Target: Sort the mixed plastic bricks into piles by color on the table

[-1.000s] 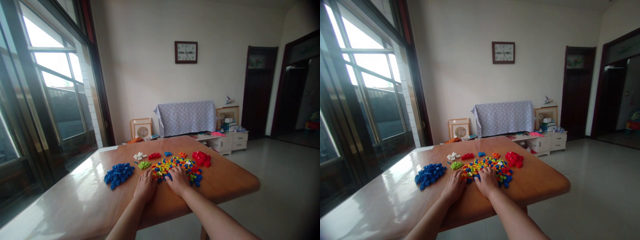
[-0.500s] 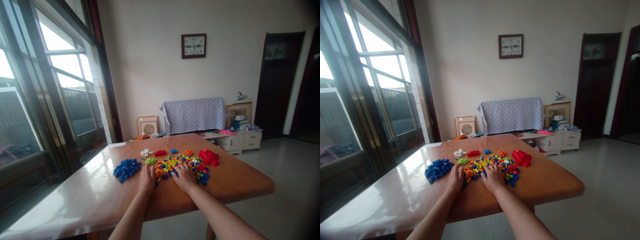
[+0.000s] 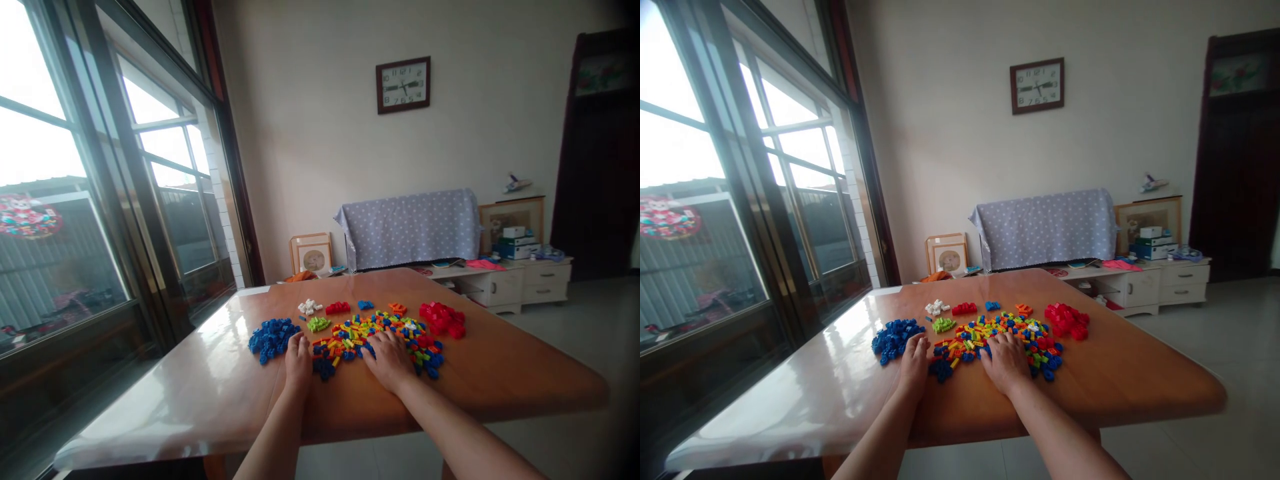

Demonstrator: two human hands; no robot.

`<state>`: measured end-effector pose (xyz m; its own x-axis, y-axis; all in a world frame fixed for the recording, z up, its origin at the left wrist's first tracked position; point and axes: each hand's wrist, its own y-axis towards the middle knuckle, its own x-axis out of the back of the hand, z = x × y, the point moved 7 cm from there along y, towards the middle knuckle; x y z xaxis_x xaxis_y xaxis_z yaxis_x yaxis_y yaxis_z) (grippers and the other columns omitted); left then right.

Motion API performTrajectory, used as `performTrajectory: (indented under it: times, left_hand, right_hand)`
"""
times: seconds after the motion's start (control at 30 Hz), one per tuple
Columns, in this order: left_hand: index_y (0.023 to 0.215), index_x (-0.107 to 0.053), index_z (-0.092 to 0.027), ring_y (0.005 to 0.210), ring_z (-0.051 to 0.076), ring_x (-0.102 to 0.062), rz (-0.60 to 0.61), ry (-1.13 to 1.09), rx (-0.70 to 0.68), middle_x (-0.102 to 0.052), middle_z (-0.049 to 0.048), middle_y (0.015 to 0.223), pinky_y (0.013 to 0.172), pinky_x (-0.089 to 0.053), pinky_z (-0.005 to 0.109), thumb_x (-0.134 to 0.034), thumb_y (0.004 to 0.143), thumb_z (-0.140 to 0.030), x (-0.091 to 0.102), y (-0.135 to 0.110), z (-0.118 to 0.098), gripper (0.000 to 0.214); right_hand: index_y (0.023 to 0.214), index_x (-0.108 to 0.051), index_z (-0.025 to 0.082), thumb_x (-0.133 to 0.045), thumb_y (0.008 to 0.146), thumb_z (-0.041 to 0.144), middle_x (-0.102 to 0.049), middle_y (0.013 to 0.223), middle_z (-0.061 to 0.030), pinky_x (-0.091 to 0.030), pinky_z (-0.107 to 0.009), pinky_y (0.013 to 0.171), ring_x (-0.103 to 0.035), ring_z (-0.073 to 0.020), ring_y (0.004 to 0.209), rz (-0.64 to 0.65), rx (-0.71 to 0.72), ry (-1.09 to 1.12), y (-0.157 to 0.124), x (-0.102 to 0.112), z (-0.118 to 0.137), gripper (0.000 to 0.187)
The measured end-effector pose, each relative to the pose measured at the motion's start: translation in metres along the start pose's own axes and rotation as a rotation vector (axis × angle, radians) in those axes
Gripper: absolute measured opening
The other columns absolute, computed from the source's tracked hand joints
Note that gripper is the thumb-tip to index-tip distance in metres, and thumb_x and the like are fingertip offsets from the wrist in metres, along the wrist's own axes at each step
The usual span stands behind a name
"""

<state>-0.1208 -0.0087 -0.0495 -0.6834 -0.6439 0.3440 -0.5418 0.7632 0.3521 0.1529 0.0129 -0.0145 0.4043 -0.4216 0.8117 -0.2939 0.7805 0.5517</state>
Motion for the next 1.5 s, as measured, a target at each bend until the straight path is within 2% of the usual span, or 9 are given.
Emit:
performTrajectory:
  times: [0.1,0.17,0.3,0.43,0.67,0.9,1.13,1.3,1.5]
  left_hand:
    - [0.126,-0.052,-0.017,0.110,0.022,-0.067,-0.001,-0.012,0.014,-0.068,0.0126,0.119,0.088,-0.054,0.033,-0.034,0.099,-0.043,0.007,-0.006,0.002,0.042]
    - [0.128,-0.052,-0.015,0.116,0.024,-0.064,0.034,0.014,-0.033,-0.065,0.0144,0.126,0.094,-0.052,0.034,-0.044,0.095,-0.048,0.010,-0.013,-0.003,0.047]
    - [0.144,-0.046,-0.015,0.139,0.030,-0.045,0.220,0.256,-0.230,-0.048,0.0169,0.149,0.113,-0.038,0.038,-0.062,0.083,-0.061,0.006,-0.035,-0.026,0.077]
    - [0.151,-0.040,-0.020,0.150,0.032,-0.027,0.382,0.495,-0.197,-0.032,0.0137,0.162,0.122,-0.026,0.039,-0.072,0.072,-0.060,-0.002,-0.046,-0.029,0.094]
    - [0.155,-0.034,-0.016,0.151,0.028,-0.027,0.435,0.576,-0.166,-0.030,0.0138,0.163,0.122,-0.024,0.037,-0.056,0.088,-0.042,-0.012,-0.040,-0.028,0.075]
    - [0.155,-0.034,-0.015,0.153,0.029,-0.020,0.455,0.694,-0.153,-0.023,0.0161,0.165,0.123,-0.022,0.042,-0.039,0.098,-0.042,-0.035,-0.029,-0.028,0.063]
    - [0.154,-0.034,-0.017,0.153,0.031,-0.021,0.459,0.762,-0.171,-0.021,0.0161,0.166,0.121,-0.024,0.049,-0.035,0.099,-0.042,-0.051,-0.014,-0.022,0.060]
    - [0.155,-0.033,-0.018,0.152,0.031,-0.022,0.446,0.761,-0.181,-0.023,0.0159,0.165,0.120,-0.025,0.049,-0.030,0.100,-0.051,-0.060,-0.009,-0.024,0.065]
    - [0.158,-0.029,-0.024,0.155,0.032,-0.012,0.485,0.727,-0.217,-0.020,0.0131,0.166,0.123,-0.014,0.055,-0.025,0.090,-0.079,-0.067,-0.013,-0.031,0.088]
  right_hand:
    - [0.100,-0.070,0.025,-0.046,0.097,0.047,-0.070,0.105,-0.0102,-0.033,-0.041,0.098,-0.053,-0.0292,0.109,-0.005,0.011,-0.003,0.000,0.000,0.001,0.033]
    - [0.100,-0.070,0.024,-0.045,0.097,0.047,-0.069,0.105,-0.0104,-0.032,-0.042,0.099,-0.053,-0.0292,0.109,0.004,0.016,-0.009,0.000,0.000,0.001,0.034]
    - [0.102,-0.070,0.024,-0.044,0.098,0.047,-0.069,0.106,-0.0105,-0.031,-0.042,0.101,-0.053,-0.0288,0.110,0.008,0.026,-0.013,-0.001,0.000,0.001,0.035]
    - [0.103,-0.070,0.025,-0.044,0.098,0.047,-0.069,0.106,-0.0106,-0.032,-0.041,0.099,-0.053,-0.0290,0.110,0.007,0.024,-0.011,-0.001,0.000,0.001,0.035]
    - [0.101,-0.070,0.024,-0.046,0.098,0.046,-0.069,0.106,-0.0100,-0.032,-0.042,0.100,-0.053,-0.0290,0.110,-0.004,0.036,-0.004,0.000,-0.002,0.001,0.033]
    - [0.105,-0.070,0.025,-0.046,0.097,0.045,-0.070,0.108,-0.0104,-0.032,-0.042,0.100,-0.053,-0.0290,0.111,0.000,0.033,0.003,0.001,-0.002,0.000,0.032]
    - [0.101,-0.069,0.025,-0.049,0.096,0.044,-0.069,0.108,-0.0100,-0.033,-0.042,0.100,-0.053,-0.0290,0.111,0.010,0.028,0.008,0.001,-0.005,0.000,0.029]
    - [0.098,-0.069,0.025,-0.049,0.095,0.043,-0.068,0.106,-0.0094,-0.034,-0.042,0.099,-0.053,-0.0289,0.110,0.003,0.029,0.009,0.001,-0.003,0.001,0.027]
    - [0.102,-0.070,0.026,-0.048,0.096,0.045,-0.068,0.109,-0.0100,-0.033,-0.043,0.101,-0.052,-0.0294,0.112,0.009,0.029,0.003,0.002,-0.003,0.001,0.029]
